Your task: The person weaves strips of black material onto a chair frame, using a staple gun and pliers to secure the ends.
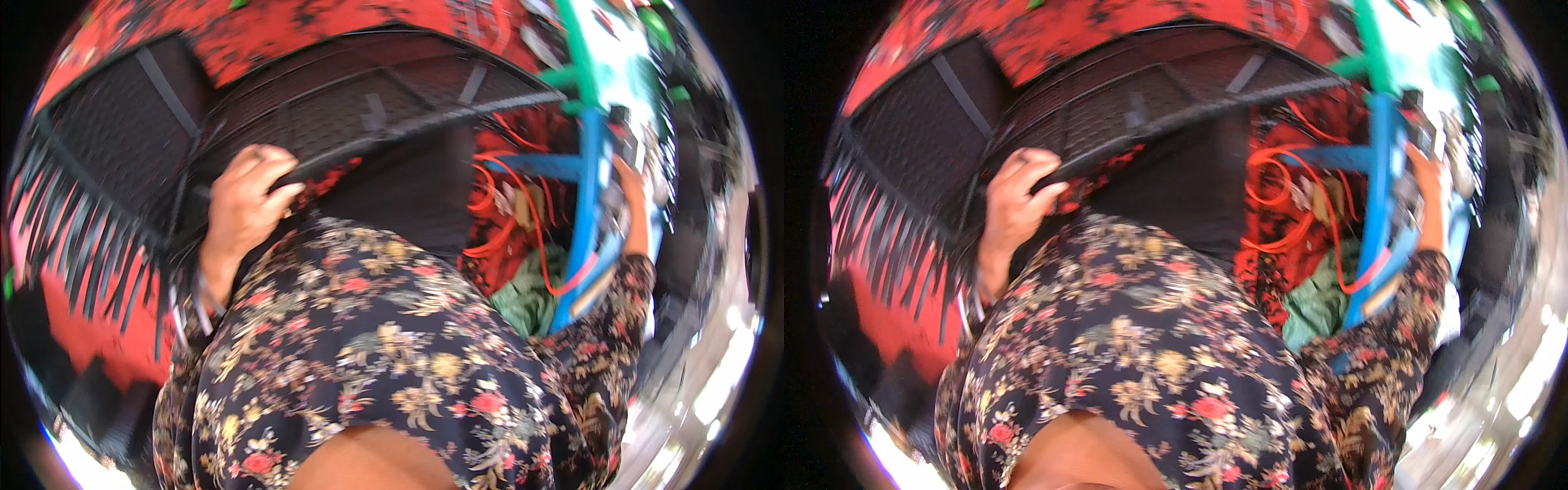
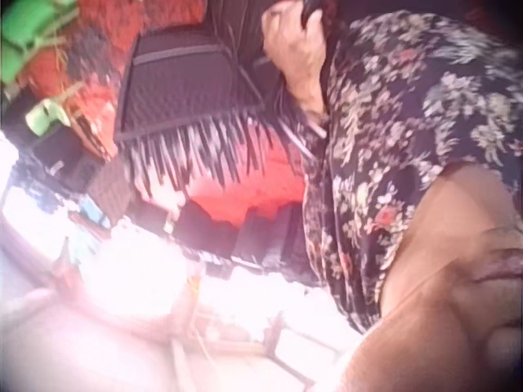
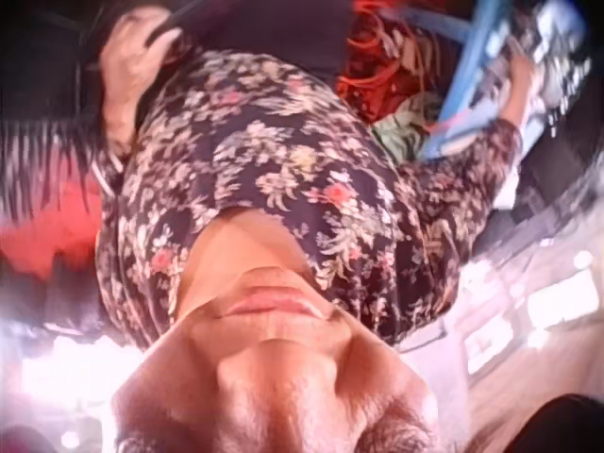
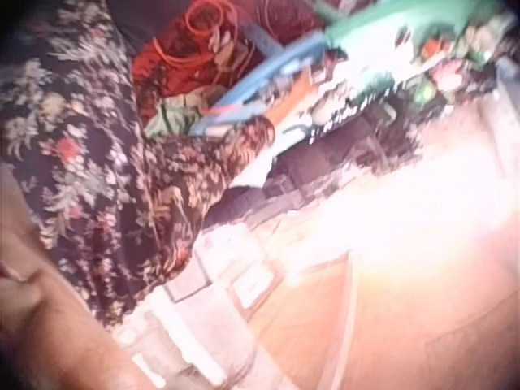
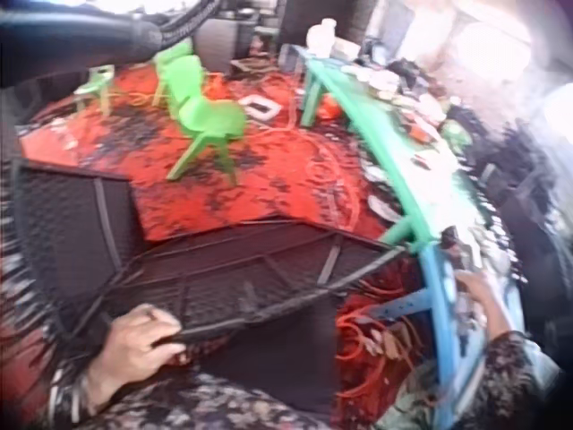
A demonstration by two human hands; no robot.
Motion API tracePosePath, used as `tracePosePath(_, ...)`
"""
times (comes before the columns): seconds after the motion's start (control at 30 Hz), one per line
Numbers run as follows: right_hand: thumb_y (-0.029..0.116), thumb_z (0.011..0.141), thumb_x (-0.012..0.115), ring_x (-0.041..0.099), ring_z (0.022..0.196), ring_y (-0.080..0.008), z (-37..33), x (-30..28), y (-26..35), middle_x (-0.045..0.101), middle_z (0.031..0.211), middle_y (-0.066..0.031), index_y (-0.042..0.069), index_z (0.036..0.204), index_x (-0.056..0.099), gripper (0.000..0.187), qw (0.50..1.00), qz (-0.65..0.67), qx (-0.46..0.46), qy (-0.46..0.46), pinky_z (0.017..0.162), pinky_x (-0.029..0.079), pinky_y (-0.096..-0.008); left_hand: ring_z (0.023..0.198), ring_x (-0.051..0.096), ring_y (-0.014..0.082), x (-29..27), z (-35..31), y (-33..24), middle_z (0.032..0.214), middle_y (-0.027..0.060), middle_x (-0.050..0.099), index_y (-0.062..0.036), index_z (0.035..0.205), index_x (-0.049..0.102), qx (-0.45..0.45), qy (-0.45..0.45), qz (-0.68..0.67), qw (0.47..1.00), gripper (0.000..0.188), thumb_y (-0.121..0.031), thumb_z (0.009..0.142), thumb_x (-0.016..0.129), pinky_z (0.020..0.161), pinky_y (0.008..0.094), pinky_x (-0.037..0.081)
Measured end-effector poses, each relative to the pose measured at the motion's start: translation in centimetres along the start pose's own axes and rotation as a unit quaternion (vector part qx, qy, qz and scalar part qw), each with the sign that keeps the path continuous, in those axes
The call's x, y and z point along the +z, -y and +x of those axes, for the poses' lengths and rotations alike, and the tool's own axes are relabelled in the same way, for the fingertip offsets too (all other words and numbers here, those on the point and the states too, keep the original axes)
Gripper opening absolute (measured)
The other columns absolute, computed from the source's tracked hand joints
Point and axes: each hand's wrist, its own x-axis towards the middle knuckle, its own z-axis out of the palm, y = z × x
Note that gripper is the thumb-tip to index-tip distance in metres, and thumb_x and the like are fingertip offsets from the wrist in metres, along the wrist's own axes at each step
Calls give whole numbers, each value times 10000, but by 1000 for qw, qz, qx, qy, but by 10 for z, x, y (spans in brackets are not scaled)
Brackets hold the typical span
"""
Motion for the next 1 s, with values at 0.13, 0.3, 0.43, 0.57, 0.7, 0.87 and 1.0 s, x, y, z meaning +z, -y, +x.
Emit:
tracePosePath(0.13, 365, 693, 795, 583, 955, -176, 53, 38, -47, 645, 1009, -140, -99, 1116, 599, 658, 985, 138, -59, 82, 860, 454, -315, 859, 619, 288, 10, -5, 7, 958, 121, 634, 13, 919, 640, -15, -6, 28, 999, 263, -75, 691, 737, 758, 346, 504)
tracePosePath(0.3, 188, 696, 688, 620, 732, -286, 57, 43, -49, 647, 823, -148, -70, 1029, 598, 431, 994, 46, -1, -102, 709, 490, -366, 911, 618, 291, 5, -9, 7, 1027, 119, 642, 2, 922, 656, -30, 1, 26, 999, 269, -133, 703, 735, 773, 373, 505)
tracePosePath(0.43, 128, 721, 644, 557, 512, -186, 17, -1, -12, 578, 651, -100, -52, 1260, 418, 611, 996, 88, 3, 8, 502, 474, -318, 936, 607, 295, 7, -6, 5, 1031, 115, 643, 7, 924, 655, -63, 29, 16, 997, 272, -141, 707, 724, 793, 366, 497)
tracePosePath(0.57, 152, 785, 649, 508, 517, -115, -63, -59, 56, 521, 613, -16, 37, 839, 548, 162, 962, 233, -95, 105, 504, 417, -258, 933, 602, 289, 15, -3, 5, 1028, 108, 643, 7, 923, 653, -74, 42, 9, 996, 276, -137, 698, 722, 790, 366, 493)
tracePosePath(0.7, 118, 800, 592, 529, 587, -126, -155, -107, 153, 530, 686, -53, -93, 1162, 497, 430, 895, 353, -163, 217, 577, 421, -246, 927, 597, 291, 18, -3, 4, 992, 98, 649, 7, 921, 649, -88, 32, 0, 996, 292, -141, 683, 729, 787, 372, 490)
tracePosePath(0.87, 160, 713, 656, 540, 608, -132, -239, -108, 274, 548, 678, -62, -87, 1216, 483, 586, 820, 323, -198, 430, 572, 433, -268, 887, 587, 305, 14, -12, 16, 910, 101, 640, 7, 909, 636, -80, 6, -3, 997, 312, -126, 650, 746, 755, 392, 486)
tracePosePath(1.0, 144, 694, 679, 553, 586, -142, -265, -77, 324, 580, 630, -61, -30, 918, 569, 303, 757, 285, -208, 550, 583, 448, -272, 859, 572, 307, 13, -21, 22, 843, 101, 608, 0, 899, 623, -100, 16, 31, 994, 319, -112, 632, 757, 738, 401, 476)
